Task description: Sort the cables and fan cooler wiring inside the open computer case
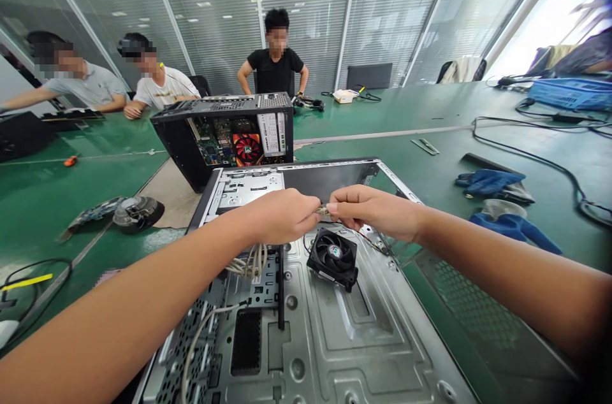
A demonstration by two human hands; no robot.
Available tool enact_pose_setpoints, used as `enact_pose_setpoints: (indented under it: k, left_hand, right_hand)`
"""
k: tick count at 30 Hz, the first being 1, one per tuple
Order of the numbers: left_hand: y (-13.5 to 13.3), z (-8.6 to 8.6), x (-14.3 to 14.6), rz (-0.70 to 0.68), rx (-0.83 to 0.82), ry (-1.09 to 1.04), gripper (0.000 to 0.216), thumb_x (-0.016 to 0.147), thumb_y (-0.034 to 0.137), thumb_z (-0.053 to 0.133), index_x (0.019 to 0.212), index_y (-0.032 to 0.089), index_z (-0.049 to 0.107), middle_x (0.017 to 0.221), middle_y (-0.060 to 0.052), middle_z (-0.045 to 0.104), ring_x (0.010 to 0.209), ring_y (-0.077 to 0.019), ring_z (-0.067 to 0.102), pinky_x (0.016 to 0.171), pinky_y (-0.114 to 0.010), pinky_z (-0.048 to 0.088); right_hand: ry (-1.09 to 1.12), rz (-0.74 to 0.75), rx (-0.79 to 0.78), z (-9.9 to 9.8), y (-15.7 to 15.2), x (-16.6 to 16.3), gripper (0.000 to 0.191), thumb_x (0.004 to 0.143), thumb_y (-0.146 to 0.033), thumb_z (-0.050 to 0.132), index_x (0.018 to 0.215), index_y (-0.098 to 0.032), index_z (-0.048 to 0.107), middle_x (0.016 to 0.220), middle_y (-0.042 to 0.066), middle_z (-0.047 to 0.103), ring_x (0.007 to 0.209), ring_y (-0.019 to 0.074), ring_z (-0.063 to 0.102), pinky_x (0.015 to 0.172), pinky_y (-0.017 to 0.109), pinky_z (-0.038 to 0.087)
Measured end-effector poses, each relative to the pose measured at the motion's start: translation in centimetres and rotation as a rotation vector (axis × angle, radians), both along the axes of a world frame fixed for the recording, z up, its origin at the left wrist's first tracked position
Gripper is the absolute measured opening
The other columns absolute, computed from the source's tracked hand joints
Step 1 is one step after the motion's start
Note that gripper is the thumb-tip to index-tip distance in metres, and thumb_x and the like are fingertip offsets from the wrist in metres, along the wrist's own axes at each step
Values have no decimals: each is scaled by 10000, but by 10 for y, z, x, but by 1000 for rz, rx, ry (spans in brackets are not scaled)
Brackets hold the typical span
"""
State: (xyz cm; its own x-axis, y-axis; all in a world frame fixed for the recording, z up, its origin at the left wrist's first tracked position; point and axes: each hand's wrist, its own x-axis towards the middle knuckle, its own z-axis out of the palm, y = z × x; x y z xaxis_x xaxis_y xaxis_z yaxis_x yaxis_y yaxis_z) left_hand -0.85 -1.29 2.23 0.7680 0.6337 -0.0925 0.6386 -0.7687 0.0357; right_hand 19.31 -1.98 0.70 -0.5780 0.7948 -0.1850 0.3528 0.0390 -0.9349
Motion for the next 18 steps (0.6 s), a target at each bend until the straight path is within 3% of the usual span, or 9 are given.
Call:
enact_pose_setpoints:
  k: [8,15,18]
  left_hand:
    - [-6,4,4,24,20,38,377,959,392,281,949,188,598,727,-71,647,594,-169,542,552,-294,326]
    - [-5,1,3,14,39,118,413,960,381,270,903,155,611,690,-92,645,556,-174,542,558,-306,347]
    - [-6,1,4,3,53,141,404,958,378,281,886,159,612,676,-86,638,546,-168,537,541,-299,334]
  right_hand:
    - [20,51,-2,-5,3,5,497,849,-625,459,655,-174,535,504,-40,416,493,98,345,517,273,262]
    - [-167,68,179,-2,1,1,378,844,-513,521,675,-175,522,568,-27,457,538,108,388,519,263,296]
    - [-189,83,182,-2,1,1,375,843,-512,518,680,-175,525,571,-28,459,538,109,392,518,265,294]
